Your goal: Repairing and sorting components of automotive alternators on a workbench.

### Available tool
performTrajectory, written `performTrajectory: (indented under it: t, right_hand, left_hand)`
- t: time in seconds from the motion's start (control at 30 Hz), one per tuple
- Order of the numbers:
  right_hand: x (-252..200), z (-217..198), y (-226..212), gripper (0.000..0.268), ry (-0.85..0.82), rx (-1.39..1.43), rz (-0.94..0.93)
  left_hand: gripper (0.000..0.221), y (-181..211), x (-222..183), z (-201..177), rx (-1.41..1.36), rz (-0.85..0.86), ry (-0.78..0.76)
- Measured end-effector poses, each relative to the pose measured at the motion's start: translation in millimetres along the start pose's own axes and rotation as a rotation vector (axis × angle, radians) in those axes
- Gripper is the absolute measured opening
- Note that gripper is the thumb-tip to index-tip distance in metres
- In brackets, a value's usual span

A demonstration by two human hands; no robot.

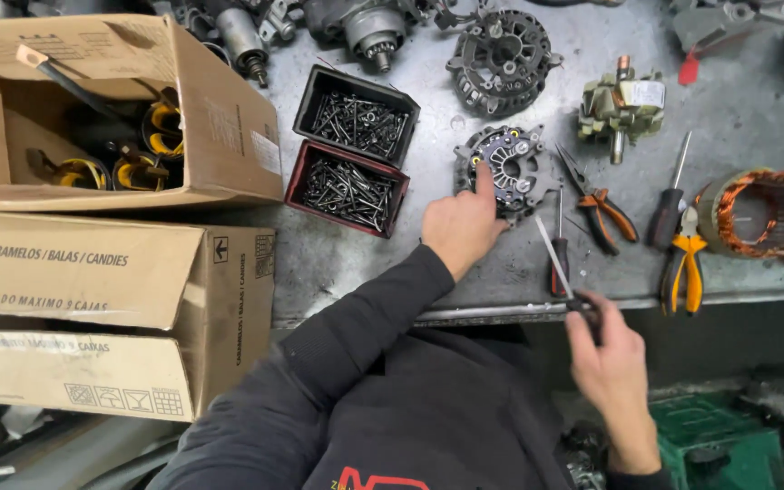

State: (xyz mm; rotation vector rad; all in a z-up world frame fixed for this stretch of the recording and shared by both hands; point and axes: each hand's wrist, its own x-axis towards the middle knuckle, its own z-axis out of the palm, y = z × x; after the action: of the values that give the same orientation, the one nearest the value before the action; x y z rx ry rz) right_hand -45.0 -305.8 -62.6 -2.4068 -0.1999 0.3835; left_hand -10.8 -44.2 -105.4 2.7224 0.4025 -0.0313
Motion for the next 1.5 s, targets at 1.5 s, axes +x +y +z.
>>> performTrajectory:
  t: [1.5]
  right_hand:
    - [111, -49, -132, 0.030, -0.549, -0.830, -0.165]
  left_hand:
    - [0.089, 0, 27, -30, -0.404, -0.214, -0.123]
